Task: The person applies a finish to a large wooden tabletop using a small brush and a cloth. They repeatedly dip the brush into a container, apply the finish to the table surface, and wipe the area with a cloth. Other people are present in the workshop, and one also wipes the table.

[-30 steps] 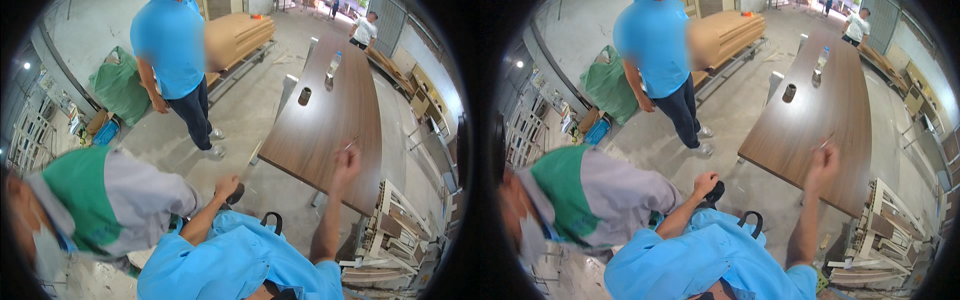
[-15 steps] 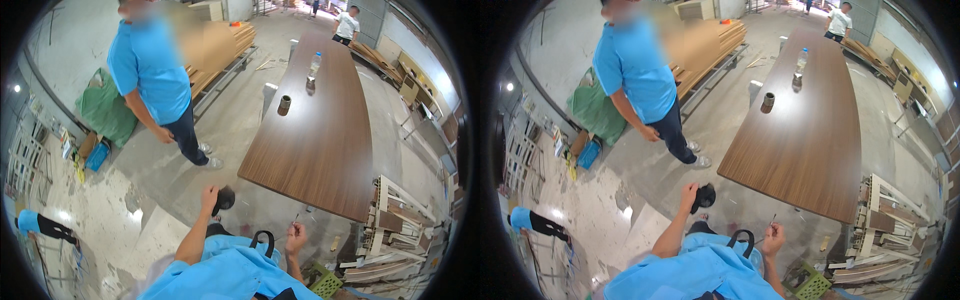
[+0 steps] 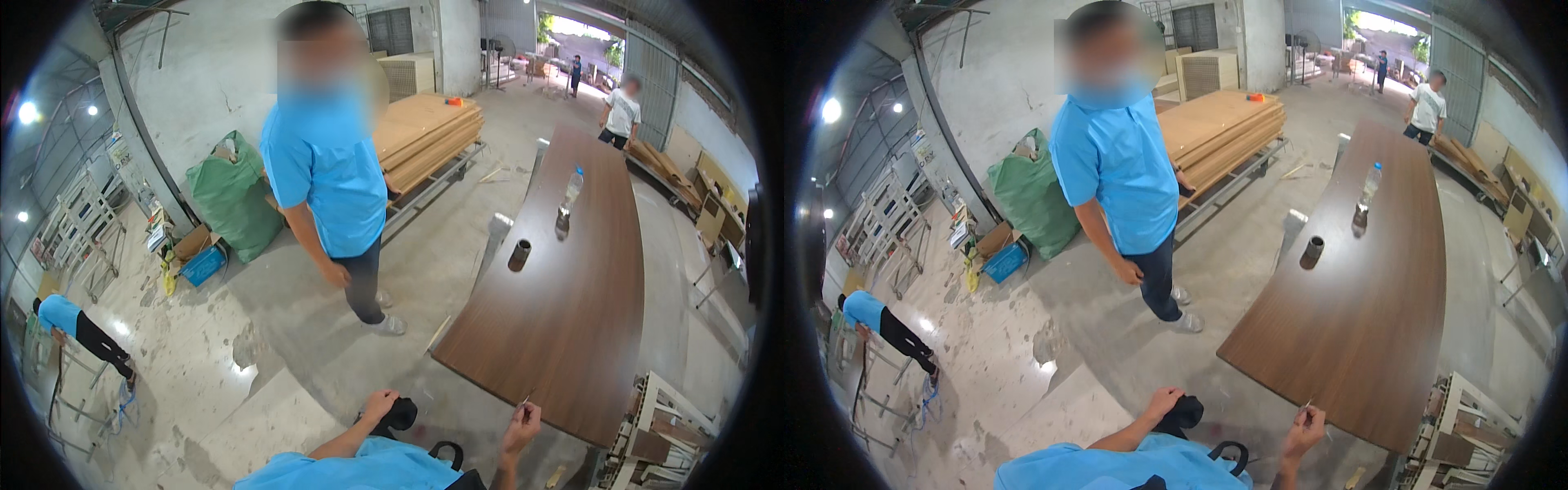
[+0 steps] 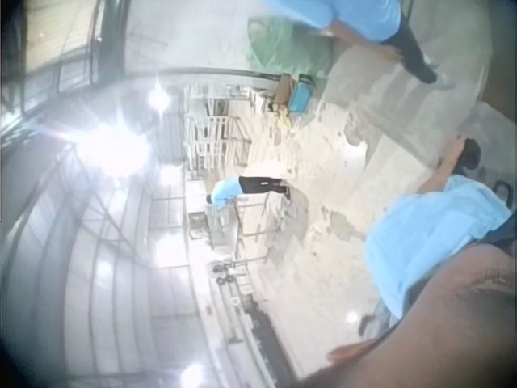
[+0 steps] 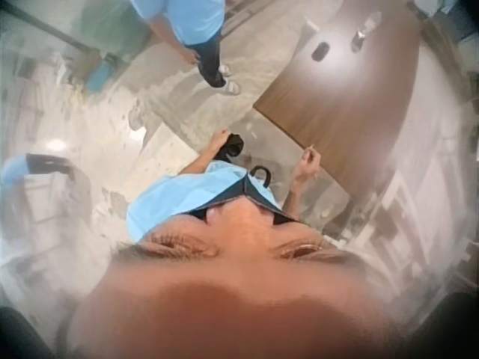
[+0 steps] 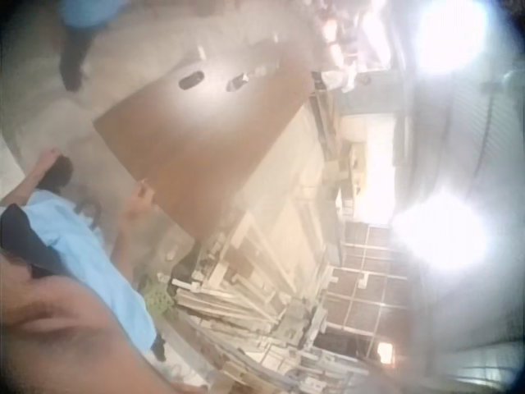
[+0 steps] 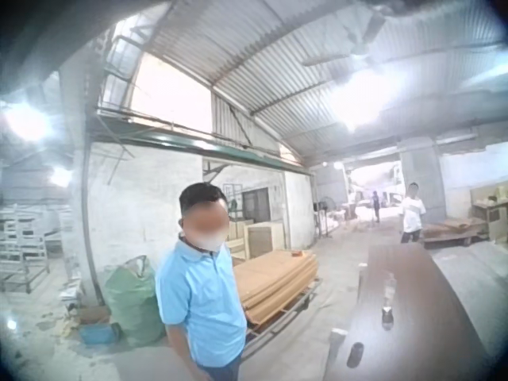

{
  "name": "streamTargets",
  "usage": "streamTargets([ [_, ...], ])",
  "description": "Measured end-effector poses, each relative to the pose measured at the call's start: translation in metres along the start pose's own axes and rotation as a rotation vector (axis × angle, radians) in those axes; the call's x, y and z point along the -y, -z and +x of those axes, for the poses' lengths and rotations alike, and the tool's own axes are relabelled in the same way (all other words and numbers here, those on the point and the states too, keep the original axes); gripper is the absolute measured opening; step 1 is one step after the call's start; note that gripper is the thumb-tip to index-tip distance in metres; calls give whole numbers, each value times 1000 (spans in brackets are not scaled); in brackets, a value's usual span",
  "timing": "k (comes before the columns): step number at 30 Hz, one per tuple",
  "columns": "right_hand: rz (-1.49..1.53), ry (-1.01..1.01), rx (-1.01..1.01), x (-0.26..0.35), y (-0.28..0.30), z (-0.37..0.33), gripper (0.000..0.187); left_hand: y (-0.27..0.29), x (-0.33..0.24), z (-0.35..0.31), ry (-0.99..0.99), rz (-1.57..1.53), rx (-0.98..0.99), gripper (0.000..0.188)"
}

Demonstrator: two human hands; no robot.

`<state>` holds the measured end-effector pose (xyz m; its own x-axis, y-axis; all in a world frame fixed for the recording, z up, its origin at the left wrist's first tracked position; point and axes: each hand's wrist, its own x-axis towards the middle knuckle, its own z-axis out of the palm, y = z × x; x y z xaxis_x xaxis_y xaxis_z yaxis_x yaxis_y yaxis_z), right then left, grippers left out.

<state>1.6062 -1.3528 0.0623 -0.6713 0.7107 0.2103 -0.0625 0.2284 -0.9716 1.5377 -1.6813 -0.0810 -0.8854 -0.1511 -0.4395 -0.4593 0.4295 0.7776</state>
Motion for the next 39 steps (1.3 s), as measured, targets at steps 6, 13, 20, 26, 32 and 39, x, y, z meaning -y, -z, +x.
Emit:
streamTargets([
  [6, -119, -57, 3, -21, -63, -27, 18, 39, -26, 63, 14, 63, 121, 43],
  [13, 119, -152, -153, 2, -160, -43, 5, 71, -56, 134, -224, 136, 294, 45],
  [20, 74, -158, -209, 69, -190, -94, 5, 65, -126, 167, -445, 303, 422, 49],
  [26, -147, -324, -248, 41, -173, -119, 8, 35, -174, 171, -580, 395, 435, 55],
  [32, -334, -266, -297, 37, -146, -130, 27, 27, -196, 180, -580, 478, 617, 51],
  [39, -250, -336, -425, 30, -140, -130, 31, 15, -192, 176, -699, 377, 660, 45],
])
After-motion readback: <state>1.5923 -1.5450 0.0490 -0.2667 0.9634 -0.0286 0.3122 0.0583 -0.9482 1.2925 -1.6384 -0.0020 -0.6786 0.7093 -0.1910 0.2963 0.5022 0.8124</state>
